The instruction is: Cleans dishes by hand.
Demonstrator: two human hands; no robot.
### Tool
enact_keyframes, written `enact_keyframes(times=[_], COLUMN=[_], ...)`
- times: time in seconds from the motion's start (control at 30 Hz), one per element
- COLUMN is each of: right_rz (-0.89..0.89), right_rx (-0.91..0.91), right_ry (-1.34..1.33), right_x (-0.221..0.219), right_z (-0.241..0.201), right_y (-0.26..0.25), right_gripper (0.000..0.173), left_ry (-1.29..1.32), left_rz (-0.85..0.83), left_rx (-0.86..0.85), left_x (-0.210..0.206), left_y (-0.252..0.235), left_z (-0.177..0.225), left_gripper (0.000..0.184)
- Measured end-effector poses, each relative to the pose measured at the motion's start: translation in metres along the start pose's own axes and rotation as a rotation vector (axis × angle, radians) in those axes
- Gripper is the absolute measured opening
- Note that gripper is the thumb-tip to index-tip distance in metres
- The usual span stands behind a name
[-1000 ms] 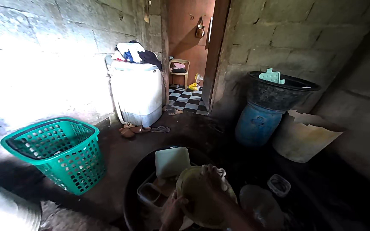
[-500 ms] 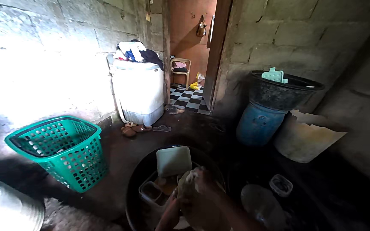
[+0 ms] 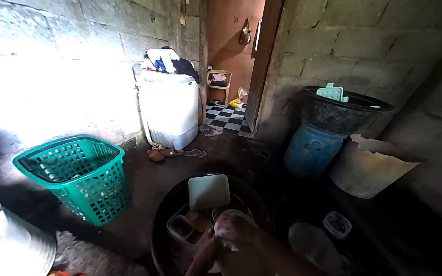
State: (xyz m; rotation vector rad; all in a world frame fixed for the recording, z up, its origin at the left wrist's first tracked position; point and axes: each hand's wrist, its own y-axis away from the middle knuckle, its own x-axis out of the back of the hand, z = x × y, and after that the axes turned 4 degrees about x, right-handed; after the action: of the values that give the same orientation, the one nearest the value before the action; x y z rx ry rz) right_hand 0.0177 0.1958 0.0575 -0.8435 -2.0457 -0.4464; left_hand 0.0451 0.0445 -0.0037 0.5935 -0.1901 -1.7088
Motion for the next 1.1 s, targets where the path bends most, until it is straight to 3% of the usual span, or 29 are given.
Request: enact_keyframes(times=[0.07, 0.13, 0.2, 0.33, 0.53, 0.63, 0.8, 0.87, 0.97, 1.1], right_rz=[0.001, -0.052, -0.13, -0.111, -0.212, -0.182, -0.149, -0.101, -0.151, -0.182], right_rx=[0.016, -0.091, -0.246, -0.392, -0.146, -0.235, -0.438, -0.415, -0.255, -0.276], right_ry=[-0.069, -0.047, 0.099, 0.326, 0.18, 0.067, 0.264, 0.292, 0.212, 0.097], right_x=[0.002, 0.008, 0.015, 0.006, 0.002, 0.01, 0.017, 0.01, 0.002, 0.017], right_z=[0.011, 0.018, 0.018, 0.01, -0.003, 0.013, 0.007, -0.007, -0.018, -0.004], right_y=[0.001, -0.002, -0.009, -0.014, -0.006, -0.007, -0.023, -0.025, -0.024, -0.025], right_gripper=[0.027, 0.028, 0.032, 0.03, 0.029, 0.033, 0.033, 0.035, 0.037, 0.036], left_ry=[-0.02, -0.036, -0.061, -0.102, -0.122, -0.129, -0.126, -0.104, -0.119, -0.133], left_rz=[0.013, -0.004, -0.017, -0.001, -0.006, -0.014, 0.017, 0.032, 0.053, 0.008], left_rx=[0.038, 0.056, 0.081, 0.103, 0.108, 0.129, 0.079, 0.077, 0.074, 0.031], left_x=[-0.003, -0.004, -0.007, -0.011, -0.008, -0.011, -0.015, -0.014, -0.007, -0.002], left_y=[0.002, 0.001, 0.003, 0.002, -0.002, 0.0, 0.001, -0.001, -0.007, -0.009], left_z=[-0.001, -0.006, -0.006, -0.004, -0.009, -0.008, -0.004, -0.003, -0.009, -0.012], left_gripper=[0.045, 0.049, 0.049, 0.054, 0.039, 0.057, 0.06, 0.059, 0.044, 0.052])
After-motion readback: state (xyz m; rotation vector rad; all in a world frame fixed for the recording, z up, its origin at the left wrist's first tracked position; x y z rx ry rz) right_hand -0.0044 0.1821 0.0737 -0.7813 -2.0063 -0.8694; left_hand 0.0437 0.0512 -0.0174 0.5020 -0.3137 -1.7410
